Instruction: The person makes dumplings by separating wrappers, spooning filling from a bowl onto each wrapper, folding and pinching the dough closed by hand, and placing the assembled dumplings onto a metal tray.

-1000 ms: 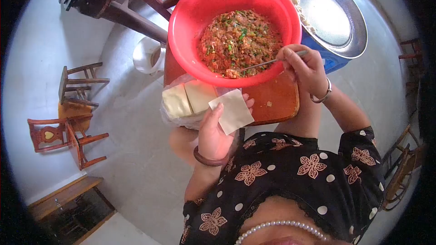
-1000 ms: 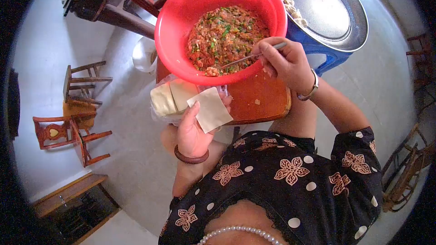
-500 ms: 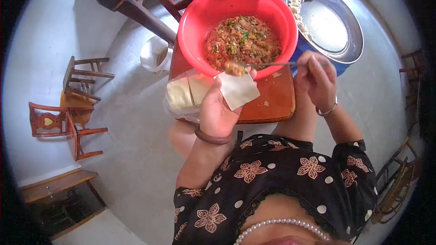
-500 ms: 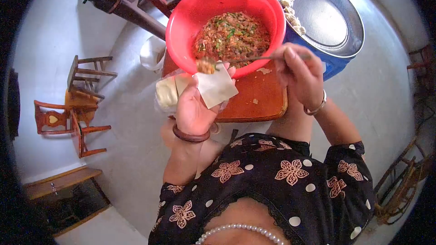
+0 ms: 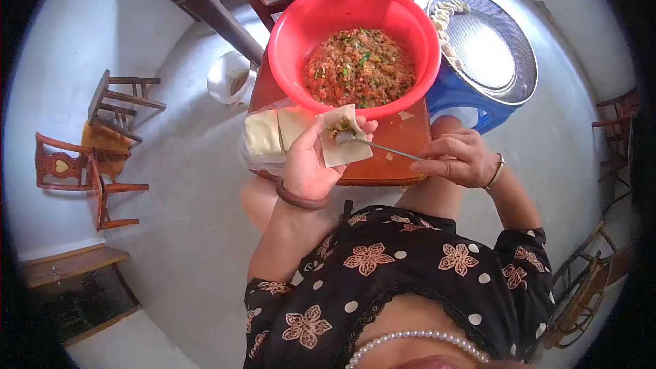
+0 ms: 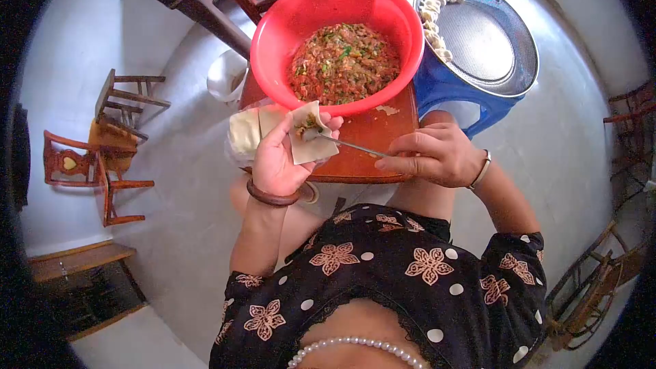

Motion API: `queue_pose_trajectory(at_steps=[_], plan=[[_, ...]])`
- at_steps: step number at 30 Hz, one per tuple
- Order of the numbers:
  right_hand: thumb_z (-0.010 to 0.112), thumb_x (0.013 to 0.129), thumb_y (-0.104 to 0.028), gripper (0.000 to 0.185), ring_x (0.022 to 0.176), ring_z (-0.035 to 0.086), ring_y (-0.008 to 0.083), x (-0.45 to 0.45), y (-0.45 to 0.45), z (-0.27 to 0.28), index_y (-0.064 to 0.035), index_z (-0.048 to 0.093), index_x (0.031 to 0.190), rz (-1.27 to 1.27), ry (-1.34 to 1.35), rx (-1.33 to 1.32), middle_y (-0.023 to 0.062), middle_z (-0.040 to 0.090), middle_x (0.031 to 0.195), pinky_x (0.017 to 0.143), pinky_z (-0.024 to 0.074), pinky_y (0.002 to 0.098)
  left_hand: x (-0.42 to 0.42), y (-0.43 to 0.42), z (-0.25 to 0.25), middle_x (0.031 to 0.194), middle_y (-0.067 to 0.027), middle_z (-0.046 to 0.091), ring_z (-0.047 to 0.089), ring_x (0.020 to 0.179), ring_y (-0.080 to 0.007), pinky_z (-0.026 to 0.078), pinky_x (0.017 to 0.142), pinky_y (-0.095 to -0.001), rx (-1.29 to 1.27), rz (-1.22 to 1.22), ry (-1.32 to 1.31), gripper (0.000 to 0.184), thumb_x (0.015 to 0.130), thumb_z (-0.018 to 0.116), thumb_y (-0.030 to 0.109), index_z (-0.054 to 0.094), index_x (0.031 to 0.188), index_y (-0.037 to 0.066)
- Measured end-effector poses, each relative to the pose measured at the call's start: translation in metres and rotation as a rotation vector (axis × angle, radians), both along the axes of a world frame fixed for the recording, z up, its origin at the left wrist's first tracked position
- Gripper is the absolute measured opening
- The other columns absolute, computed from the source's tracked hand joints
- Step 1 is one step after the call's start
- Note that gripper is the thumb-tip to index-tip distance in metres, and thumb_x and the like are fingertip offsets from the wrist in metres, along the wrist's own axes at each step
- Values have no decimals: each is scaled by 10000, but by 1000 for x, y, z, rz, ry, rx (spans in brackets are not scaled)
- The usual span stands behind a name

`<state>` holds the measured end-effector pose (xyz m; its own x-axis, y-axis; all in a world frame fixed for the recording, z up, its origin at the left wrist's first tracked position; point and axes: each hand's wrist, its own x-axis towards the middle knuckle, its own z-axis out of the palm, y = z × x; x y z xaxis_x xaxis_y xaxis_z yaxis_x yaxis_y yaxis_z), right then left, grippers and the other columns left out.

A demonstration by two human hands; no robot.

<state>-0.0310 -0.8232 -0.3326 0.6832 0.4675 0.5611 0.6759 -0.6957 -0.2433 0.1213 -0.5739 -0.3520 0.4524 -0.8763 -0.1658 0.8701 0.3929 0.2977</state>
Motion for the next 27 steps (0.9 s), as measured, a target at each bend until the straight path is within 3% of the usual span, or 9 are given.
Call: queue_pose_trajectory(at_steps=[7, 13, 22, 24, 27], plan=[[579, 799, -136, 392, 756, 647, 181, -2, -2, -1, -154, 659, 1182, 42, 49, -17, 21, 618, 950, 613, 510, 315, -7, 7, -15, 1136, -206, 609, 557, 1147, -367, 471, 976, -458, 63, 17, 2, 430, 1017, 325, 275, 518, 1213, -55], [573, 803, -138, 382, 771, 652, 194, -2, -2, -2, -141, 662, 1174, 60, 71, 41, 28, 628, 940, 612, 517, 337, -9, 13, -11, 1194, -212, 576, 510, 1206, -375, 455, 996, -472, 133, 65, -18, 460, 1025, 284, 286, 465, 1277, -54], [658, 772, -70, 354, 732, 663, 201, 0, 14, -7, -106, 673, 1124, 71, 17, 164, 56, 646, 962, 597, 542, 313, -14, 13, -13, 1214, -218, 562, 506, 1206, -387, 443, 1014, -490, 132, 113, 23, 472, 1026, 291, 299, 450, 1287, -61], [645, 786, -63, 334, 758, 670, 212, -1, 18, -3, -90, 670, 1118, -2, 36, 191, 64, 647, 964, 625, 555, 322, -15, 13, -20, 1317, -241, 493, 447, 1267, -389, 397, 1057, -498, -3, 96, 20, 470, 1017, 313, 265, 410, 1333, -68], [642, 784, -61, 345, 780, 674, 219, 0, 17, -11, -80, 661, 1128, -15, 59, 208, 74, 647, 976, 639, 562, 322, -15, 11, -22, 1324, -250, 486, 441, 1269, -400, 383, 1071, -504, -7, 115, 5, 477, 1019, 297, 267, 412, 1330, -77]])
